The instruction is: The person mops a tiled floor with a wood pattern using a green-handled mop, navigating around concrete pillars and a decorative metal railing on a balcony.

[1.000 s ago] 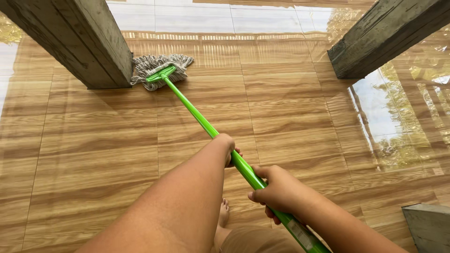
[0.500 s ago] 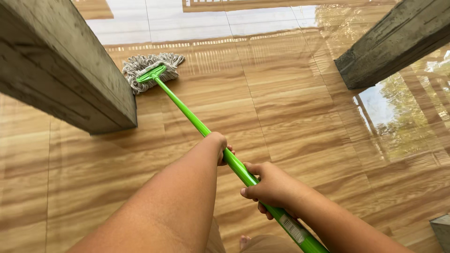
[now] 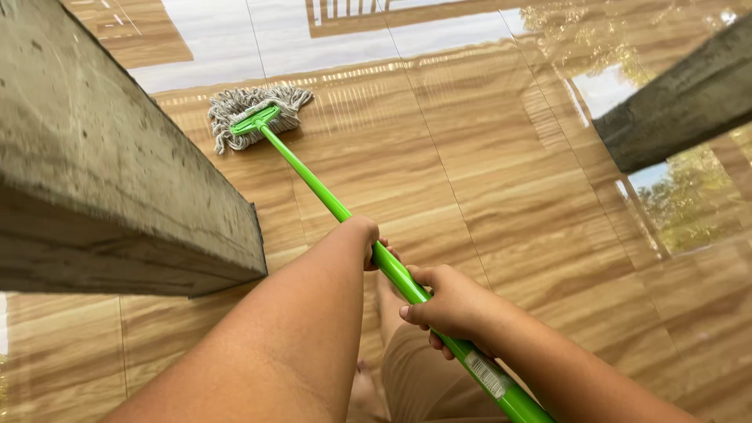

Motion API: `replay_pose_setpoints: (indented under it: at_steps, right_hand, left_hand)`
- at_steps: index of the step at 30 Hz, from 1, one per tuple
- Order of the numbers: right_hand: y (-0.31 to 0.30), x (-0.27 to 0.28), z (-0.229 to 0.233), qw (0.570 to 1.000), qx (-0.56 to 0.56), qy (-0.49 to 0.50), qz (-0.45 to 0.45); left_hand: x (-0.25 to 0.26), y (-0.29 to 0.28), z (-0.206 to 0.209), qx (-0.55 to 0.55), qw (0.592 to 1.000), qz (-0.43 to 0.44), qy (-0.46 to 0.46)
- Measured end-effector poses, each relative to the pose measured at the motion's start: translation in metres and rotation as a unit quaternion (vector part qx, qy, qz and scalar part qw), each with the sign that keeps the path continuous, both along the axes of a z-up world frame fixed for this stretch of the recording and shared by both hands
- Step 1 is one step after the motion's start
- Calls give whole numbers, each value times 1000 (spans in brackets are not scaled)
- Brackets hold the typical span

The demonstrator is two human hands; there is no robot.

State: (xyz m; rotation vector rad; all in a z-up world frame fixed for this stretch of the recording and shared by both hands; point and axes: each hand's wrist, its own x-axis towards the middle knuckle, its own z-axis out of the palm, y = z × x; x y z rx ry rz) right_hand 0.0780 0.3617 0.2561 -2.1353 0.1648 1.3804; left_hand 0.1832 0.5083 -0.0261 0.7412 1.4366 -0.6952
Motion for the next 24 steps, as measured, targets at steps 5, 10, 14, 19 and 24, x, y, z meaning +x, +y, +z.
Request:
replay_pose_setpoints:
  at_steps: [5,10,14,19,24]
  right_hand:
    - [61,91,-12,1000,15,-2,18]
    - [118,200,-8,998,1,-4,55]
    - [157,271,-6,998,-1,-9,69]
    - [177,315,-13,998,15,8,58]
    - [163,313,-4,998,16,7,60]
  left_hand:
    - [80,61,3,45,998,-40,-33]
    - [184,126,5,47,999,-7,-8]
    - [252,171,9,28,999,26,-17]
    - [288,198,15,50,999,13,-13]
    - [285,186,19,56,995,77,-20]
